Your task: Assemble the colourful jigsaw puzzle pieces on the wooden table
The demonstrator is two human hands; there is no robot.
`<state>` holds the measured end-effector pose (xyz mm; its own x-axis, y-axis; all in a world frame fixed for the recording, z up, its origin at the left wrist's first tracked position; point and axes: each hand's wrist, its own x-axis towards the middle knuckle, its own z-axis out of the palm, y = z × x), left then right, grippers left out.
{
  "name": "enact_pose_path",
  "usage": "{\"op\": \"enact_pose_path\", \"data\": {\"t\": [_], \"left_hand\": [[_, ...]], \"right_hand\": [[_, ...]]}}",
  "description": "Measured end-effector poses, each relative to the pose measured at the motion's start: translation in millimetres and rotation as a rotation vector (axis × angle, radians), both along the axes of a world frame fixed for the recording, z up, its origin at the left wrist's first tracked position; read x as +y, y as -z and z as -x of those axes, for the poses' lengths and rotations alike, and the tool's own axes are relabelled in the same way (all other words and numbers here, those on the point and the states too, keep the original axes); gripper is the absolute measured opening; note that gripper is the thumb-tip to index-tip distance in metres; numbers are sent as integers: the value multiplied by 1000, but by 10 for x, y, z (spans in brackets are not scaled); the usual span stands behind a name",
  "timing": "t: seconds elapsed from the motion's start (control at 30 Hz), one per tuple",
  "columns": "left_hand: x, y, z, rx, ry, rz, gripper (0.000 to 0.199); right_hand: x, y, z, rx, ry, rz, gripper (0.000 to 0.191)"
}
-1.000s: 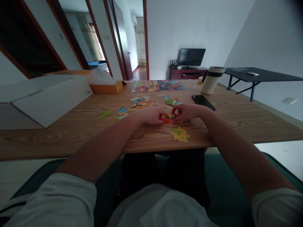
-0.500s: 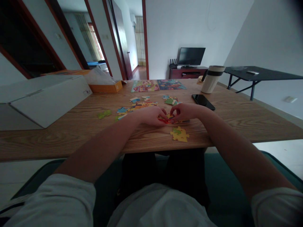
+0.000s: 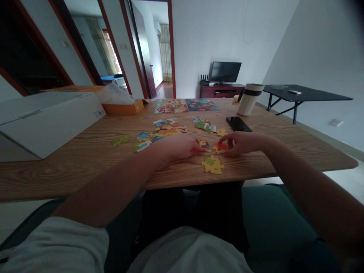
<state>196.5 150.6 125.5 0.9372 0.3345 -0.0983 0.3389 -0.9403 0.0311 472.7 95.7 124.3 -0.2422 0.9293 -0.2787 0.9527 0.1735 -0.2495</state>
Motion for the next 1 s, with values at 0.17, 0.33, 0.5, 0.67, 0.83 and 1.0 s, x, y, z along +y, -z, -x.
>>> {"op": "enact_pose_path", "data": {"t": [0.17, 0.33, 0.5, 0.67, 0.83, 1.0], "left_hand": [[-54, -7, -61, 60, 3, -67, 48], [-57, 31, -122, 10, -14, -92, 40], [12, 77, -140, -47, -79, -78, 30], [112, -16, -3, -20, -145, 17, 35], [93, -112, 96, -62, -220, 53, 51], [60, -87, 52, 10, -34, 128, 45]], "right_hand": [[-168, 69, -239, 32, 24, -60, 62], [-315, 139, -235, 104, -71, -86, 56], [-403, 189, 46, 200, -137, -141, 51], [-419, 245, 262, 219, -70, -134, 53], [-521, 197, 317, 176, 13, -207, 58], [-636, 142, 265, 168, 79, -139, 51]]}}
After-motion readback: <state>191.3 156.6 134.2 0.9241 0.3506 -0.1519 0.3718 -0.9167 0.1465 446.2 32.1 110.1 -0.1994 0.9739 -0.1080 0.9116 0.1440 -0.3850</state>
